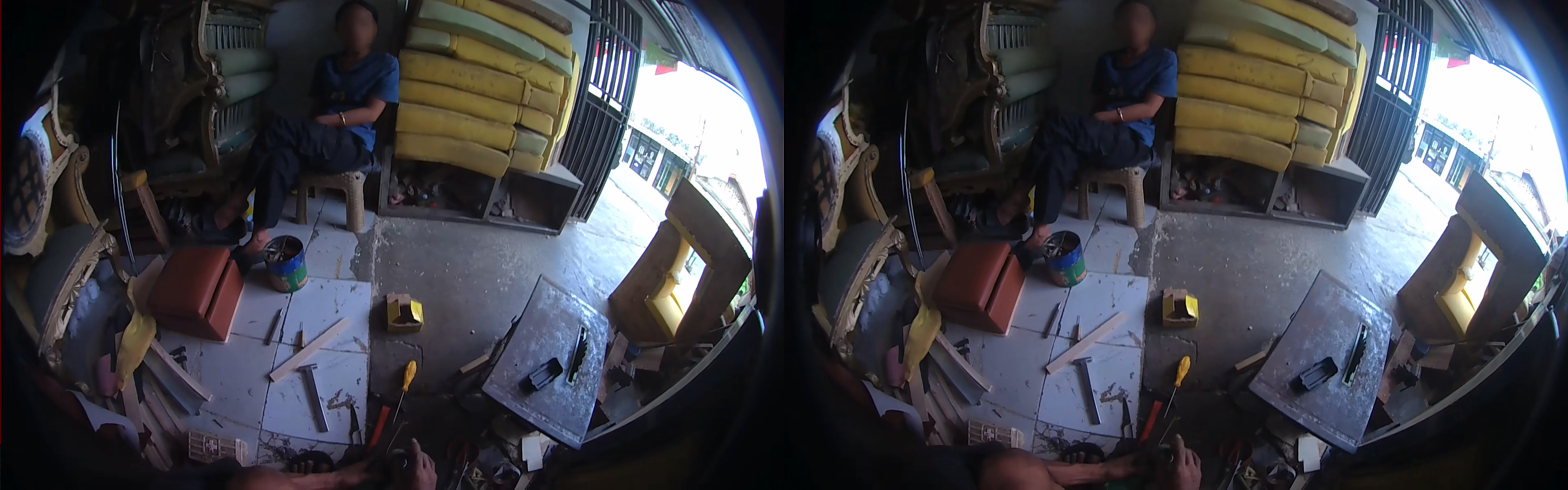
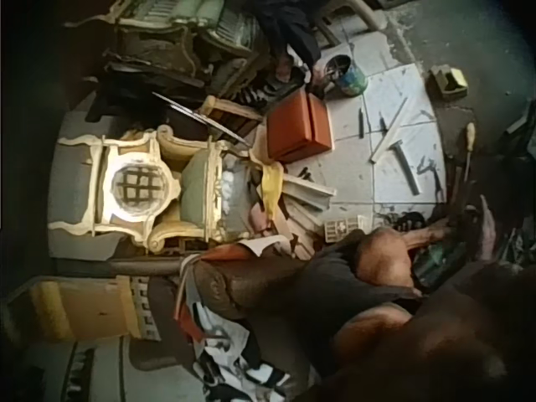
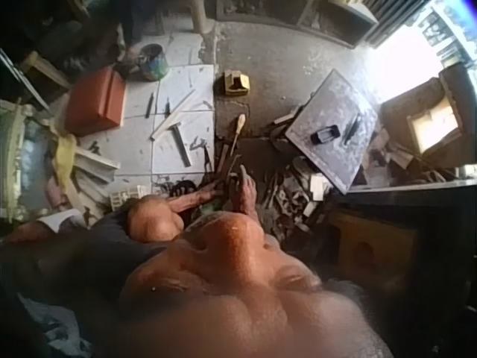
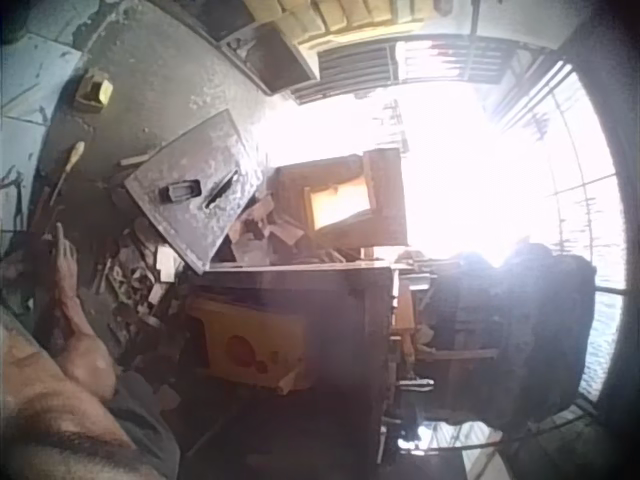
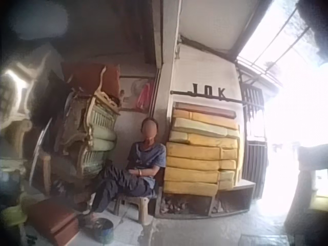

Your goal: The person uses an angle grinder to sharpen the edge of a metal blade while holding the tool and the blade by hand.

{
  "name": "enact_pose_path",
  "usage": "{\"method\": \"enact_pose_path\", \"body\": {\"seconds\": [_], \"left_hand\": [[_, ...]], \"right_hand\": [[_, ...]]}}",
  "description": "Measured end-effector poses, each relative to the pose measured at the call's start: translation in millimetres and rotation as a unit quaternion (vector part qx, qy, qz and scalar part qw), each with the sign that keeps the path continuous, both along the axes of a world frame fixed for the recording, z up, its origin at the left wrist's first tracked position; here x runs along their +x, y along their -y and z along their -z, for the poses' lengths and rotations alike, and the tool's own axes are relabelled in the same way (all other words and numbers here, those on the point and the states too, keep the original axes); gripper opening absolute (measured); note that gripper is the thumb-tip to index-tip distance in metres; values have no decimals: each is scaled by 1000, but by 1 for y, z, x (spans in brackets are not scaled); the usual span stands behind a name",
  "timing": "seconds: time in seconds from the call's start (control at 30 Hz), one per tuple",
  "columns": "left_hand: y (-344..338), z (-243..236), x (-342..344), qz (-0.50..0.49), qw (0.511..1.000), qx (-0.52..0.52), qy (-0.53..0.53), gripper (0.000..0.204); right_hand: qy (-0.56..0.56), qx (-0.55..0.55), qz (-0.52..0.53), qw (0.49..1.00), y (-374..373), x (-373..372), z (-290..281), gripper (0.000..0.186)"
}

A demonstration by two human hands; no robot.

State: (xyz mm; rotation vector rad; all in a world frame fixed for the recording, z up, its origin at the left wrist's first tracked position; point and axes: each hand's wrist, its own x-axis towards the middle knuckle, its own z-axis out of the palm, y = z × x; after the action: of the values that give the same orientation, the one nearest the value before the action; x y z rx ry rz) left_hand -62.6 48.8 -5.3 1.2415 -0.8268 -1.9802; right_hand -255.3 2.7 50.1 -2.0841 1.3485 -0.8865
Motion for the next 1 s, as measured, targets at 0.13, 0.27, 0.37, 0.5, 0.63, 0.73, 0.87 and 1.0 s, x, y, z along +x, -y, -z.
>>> {"method": "enact_pose_path", "body": {"seconds": [0.13,0.27,0.37,0.5,0.63,0.73,0.87,1.0], "left_hand": [[0,-6,4,0,1000,6,-7,83],[1,-4,4,-5,1000,22,-16,83],[-8,8,3,-13,999,32,-14,82],[-8,-9,1,-18,999,37,-23,79],[0,-36,4,-32,997,58,-50,80],[5,-64,2,-38,995,70,-59,79],[1,-53,19,-59,995,77,-38,80],[0,-49,30,-67,994,80,-37,80]], "right_hand": [[9,-108,-125,986,8,-2,-21,70],[-3,-62,-95,994,12,-6,-30,71],[116,-16,-7,993,32,-6,-39,68],[567,370,202,708,106,-29,-63,74],[634,200,265,698,156,-53,-69,58],[598,225,287,714,160,-68,-76,44],[509,236,279,779,162,-85,-64,44],[567,164,336,734,184,-126,-48,31]]}}
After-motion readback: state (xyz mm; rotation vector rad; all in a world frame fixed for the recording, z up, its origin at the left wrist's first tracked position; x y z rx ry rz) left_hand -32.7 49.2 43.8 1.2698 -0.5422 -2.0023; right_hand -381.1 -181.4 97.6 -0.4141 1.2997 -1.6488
